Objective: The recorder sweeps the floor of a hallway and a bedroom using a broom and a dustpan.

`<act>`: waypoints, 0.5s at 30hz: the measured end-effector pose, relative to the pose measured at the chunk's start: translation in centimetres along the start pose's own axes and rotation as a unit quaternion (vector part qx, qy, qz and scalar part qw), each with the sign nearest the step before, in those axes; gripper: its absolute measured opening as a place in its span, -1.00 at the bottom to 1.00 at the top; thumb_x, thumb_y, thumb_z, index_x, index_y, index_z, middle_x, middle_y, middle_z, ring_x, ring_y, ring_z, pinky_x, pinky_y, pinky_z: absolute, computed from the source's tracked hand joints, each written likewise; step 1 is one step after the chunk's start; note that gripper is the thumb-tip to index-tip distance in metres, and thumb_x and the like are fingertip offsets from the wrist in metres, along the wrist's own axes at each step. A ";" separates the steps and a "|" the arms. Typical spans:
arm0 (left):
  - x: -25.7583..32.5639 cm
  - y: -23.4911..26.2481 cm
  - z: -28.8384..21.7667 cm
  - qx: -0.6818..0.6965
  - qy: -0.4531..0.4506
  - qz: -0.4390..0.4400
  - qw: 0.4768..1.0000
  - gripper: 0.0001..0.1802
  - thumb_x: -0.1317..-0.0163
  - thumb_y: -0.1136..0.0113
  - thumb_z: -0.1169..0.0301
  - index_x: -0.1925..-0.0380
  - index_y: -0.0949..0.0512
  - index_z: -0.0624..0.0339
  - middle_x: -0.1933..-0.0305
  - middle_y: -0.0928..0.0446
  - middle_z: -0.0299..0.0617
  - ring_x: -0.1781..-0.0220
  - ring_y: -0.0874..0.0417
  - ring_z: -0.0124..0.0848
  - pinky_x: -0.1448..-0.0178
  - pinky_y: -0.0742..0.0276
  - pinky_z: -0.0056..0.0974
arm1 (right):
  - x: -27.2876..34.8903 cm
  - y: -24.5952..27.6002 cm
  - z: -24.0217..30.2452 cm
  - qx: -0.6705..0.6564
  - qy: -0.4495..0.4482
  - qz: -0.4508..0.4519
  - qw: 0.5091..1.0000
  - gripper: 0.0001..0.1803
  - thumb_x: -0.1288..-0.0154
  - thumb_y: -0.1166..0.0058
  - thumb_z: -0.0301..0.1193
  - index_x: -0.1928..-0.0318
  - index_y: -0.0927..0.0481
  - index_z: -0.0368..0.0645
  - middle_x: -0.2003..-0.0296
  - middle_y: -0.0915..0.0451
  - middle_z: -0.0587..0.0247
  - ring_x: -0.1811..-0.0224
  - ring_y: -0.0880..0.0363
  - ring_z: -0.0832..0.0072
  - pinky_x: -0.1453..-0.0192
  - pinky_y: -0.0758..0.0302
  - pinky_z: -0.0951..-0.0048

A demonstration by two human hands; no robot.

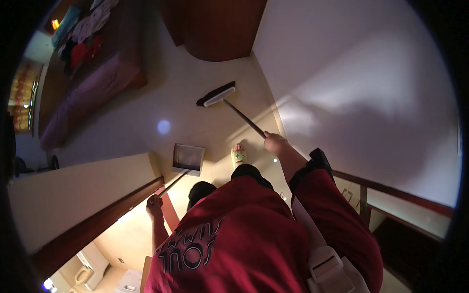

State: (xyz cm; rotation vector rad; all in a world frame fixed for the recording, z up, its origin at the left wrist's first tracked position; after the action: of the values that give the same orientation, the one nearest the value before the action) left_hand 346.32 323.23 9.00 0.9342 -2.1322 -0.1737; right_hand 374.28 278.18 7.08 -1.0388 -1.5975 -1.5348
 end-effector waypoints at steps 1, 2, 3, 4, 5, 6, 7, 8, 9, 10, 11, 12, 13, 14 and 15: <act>-0.3 -0.4 -1.1 -0.001 0.008 0.020 1.000 -0.81 -0.04 0.00 0.38 0.44 -0.40 0.31 0.61 -0.37 -0.29 0.61 -0.35 -0.60 0.54 -0.30 -0.54 | 0.9 -1.2 -0.8 -0.024 -0.005 -0.008 1.000 -0.47 -0.01 0.33 -0.38 -0.10 -0.08 0.00 0.17 -0.37 -0.04 0.14 -0.37 0.17 0.09 -0.31 0.28; -0.7 -1.1 -2.1 -0.003 0.016 0.043 0.999 -0.82 -0.04 0.01 0.39 0.44 -0.41 0.31 0.61 -0.38 -0.29 0.59 -0.36 -0.60 0.52 -0.31 -0.54 | 1.3 -2.8 -2.6 -0.032 -0.020 0.001 0.999 -0.47 -0.01 0.33 -0.38 -0.10 -0.08 0.00 0.17 -0.37 -0.04 0.14 -0.37 0.17 0.09 -0.31 0.28; -1.6 -1.9 -3.5 0.028 0.027 0.068 0.997 -0.85 -0.05 0.02 0.41 0.47 -0.39 0.30 0.64 -0.33 -0.32 0.62 -0.30 -0.62 0.54 -0.24 -0.54 | 1.6 -4.3 -4.2 -0.006 -0.004 0.014 1.000 -0.49 -0.01 0.32 -0.38 -0.08 -0.11 -0.01 0.19 -0.38 -0.05 0.14 -0.36 0.15 0.09 -0.30 0.27; -3.1 -2.3 -4.8 0.043 0.033 0.087 0.995 -0.82 -0.02 -0.02 0.40 0.45 -0.40 0.32 0.63 -0.37 -0.26 0.61 -0.36 -0.58 0.53 -0.33 -0.51 | 3.3 -4.1 -3.2 0.022 0.016 0.030 0.999 -0.51 -0.01 0.31 -0.39 -0.06 -0.14 -0.03 0.21 -0.39 -0.07 0.14 -0.36 0.14 0.09 -0.29 0.27; -4.6 -2.8 -6.1 0.023 0.033 0.110 0.993 -0.82 -0.01 -0.03 0.40 0.48 -0.40 0.32 0.66 -0.35 -0.28 0.62 -0.33 -0.59 0.55 -0.29 -0.51 | 5.5 -4.1 -3.0 0.004 -0.011 0.055 0.998 -0.54 -0.02 0.30 -0.38 -0.03 -0.17 -0.05 0.25 -0.40 -0.08 0.17 -0.38 0.13 0.11 -0.30 0.26; -5.3 -3.9 -11.2 0.010 0.037 0.132 0.990 -0.83 -0.01 -0.03 0.40 0.51 -0.40 0.33 0.69 -0.33 -0.30 0.64 -0.31 -0.59 0.57 -0.25 -0.52 | 10.3 1.1 -1.3 -0.006 -0.041 0.081 0.996 -0.56 -0.02 0.29 -0.37 0.00 -0.20 -0.07 0.28 -0.42 -0.09 0.20 -0.39 0.12 0.14 -0.31 0.25; -5.8 -4.7 -13.2 0.004 0.044 0.141 0.989 -0.83 -0.01 -0.03 0.40 0.51 -0.40 0.33 0.69 -0.33 -0.30 0.64 -0.31 -0.59 0.57 -0.25 -0.52 | 12.9 1.6 -1.2 -0.048 -0.038 0.077 0.995 -0.58 -0.03 0.27 -0.36 0.02 -0.22 -0.07 0.32 -0.43 -0.08 0.24 -0.40 0.12 0.18 -0.33 0.24; -6.2 -5.7 -14.9 -0.034 0.022 0.163 0.986 -0.83 -0.01 -0.03 0.41 0.54 -0.40 0.33 0.71 -0.30 -0.31 0.65 -0.28 -0.60 0.58 -0.21 -0.51 | 15.0 1.5 -1.3 -0.088 -0.034 0.074 0.993 -0.60 -0.03 0.25 -0.34 0.04 -0.24 -0.08 0.35 -0.44 -0.07 0.28 -0.42 0.11 0.22 -0.34 0.23; -6.1 -7.1 -15.7 -0.069 -0.001 0.181 0.981 -0.83 0.00 -0.03 0.41 0.56 -0.39 0.32 0.73 -0.28 -0.33 0.66 -0.25 -0.61 0.59 -0.17 -0.51 | 16.5 1.2 -2.2 -0.137 -0.045 0.073 0.987 -0.59 -0.03 0.24 -0.32 0.04 -0.25 -0.07 0.38 -0.45 -0.06 0.35 -0.44 0.15 0.30 -0.36 0.25; -6.9 -8.3 -17.8 -0.074 0.000 0.182 0.981 -0.83 0.00 -0.03 0.41 0.56 -0.39 0.32 0.73 -0.28 -0.33 0.66 -0.25 -0.61 0.59 -0.17 -0.51 | 17.7 2.2 -1.8 -0.190 -0.053 0.068 0.978 -0.59 -0.04 0.22 -0.30 0.03 -0.26 -0.06 0.41 -0.45 -0.05 0.42 -0.47 0.18 0.37 -0.39 0.27; -7.1 -9.6 -20.0 -0.084 -0.003 0.193 0.978 -0.85 0.01 -0.05 0.43 0.56 -0.40 0.32 0.71 -0.29 -0.34 0.65 -0.25 -0.62 0.57 -0.18 -0.52 | 18.9 3.3 -1.9 -0.259 -0.095 0.075 0.958 -0.57 -0.05 0.18 -0.27 0.00 -0.24 -0.01 0.58 -0.45 0.06 0.66 -0.43 0.37 0.61 -0.37 0.40; -8.4 -11.0 -23.9 -0.095 -0.017 0.207 0.974 -0.86 0.02 -0.07 0.44 0.55 -0.40 0.31 0.69 -0.29 -0.36 0.65 -0.25 -0.63 0.55 -0.20 -0.54 | 19.0 5.8 -1.2 -0.269 -0.089 0.071 0.956 -0.57 -0.05 0.18 -0.27 0.00 -0.24 -0.01 0.58 -0.45 0.06 0.66 -0.43 0.37 0.61 -0.37 0.40; -7.1 -11.2 -20.6 -0.098 -0.017 0.203 0.974 -0.86 0.02 -0.07 0.44 0.55 -0.40 0.31 0.69 -0.29 -0.36 0.65 -0.25 -0.63 0.55 -0.20 -0.54 | 19.6 2.6 -3.4 -0.336 -0.114 0.077 0.932 -0.56 -0.06 0.17 -0.28 -0.01 -0.23 0.00 0.66 -0.40 0.14 0.75 -0.34 0.46 0.70 -0.30 0.46; -5.7 -11.5 -16.6 -0.127 -0.044 0.210 0.968 -0.85 0.03 -0.08 0.41 0.55 -0.41 0.30 0.68 -0.32 -0.32 0.63 -0.29 -0.59 0.52 -0.24 -0.50 | 20.3 -0.7 -5.4 -0.400 -0.135 0.082 0.903 -0.56 -0.07 0.16 -0.28 -0.02 -0.22 0.01 0.75 -0.34 0.23 0.84 -0.25 0.55 0.79 -0.24 0.53; -5.7 -12.8 -16.2 -0.154 -0.078 0.217 0.961 -0.83 0.03 -0.09 0.38 0.55 -0.42 0.29 0.67 -0.35 -0.29 0.62 -0.32 -0.55 0.50 -0.28 -0.46 | 19.9 0.2 -6.0 -0.424 -0.115 0.061 0.896 -0.58 -0.09 0.17 -0.29 -0.02 -0.24 0.01 0.83 -0.24 0.35 0.90 -0.16 0.62 0.84 -0.17 0.58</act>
State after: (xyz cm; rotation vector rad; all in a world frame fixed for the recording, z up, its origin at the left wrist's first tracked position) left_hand 367.44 320.66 11.45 0.2688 -2.3123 -0.3546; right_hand 365.17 273.92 25.28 -1.7946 -0.9319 -2.1327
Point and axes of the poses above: each hand's wrist, its own x-axis away from the middle knuckle, its own y-axis out of the back of the hand, z = x × y, the point moved 6 cm from there along -x, towards the middle knuckle
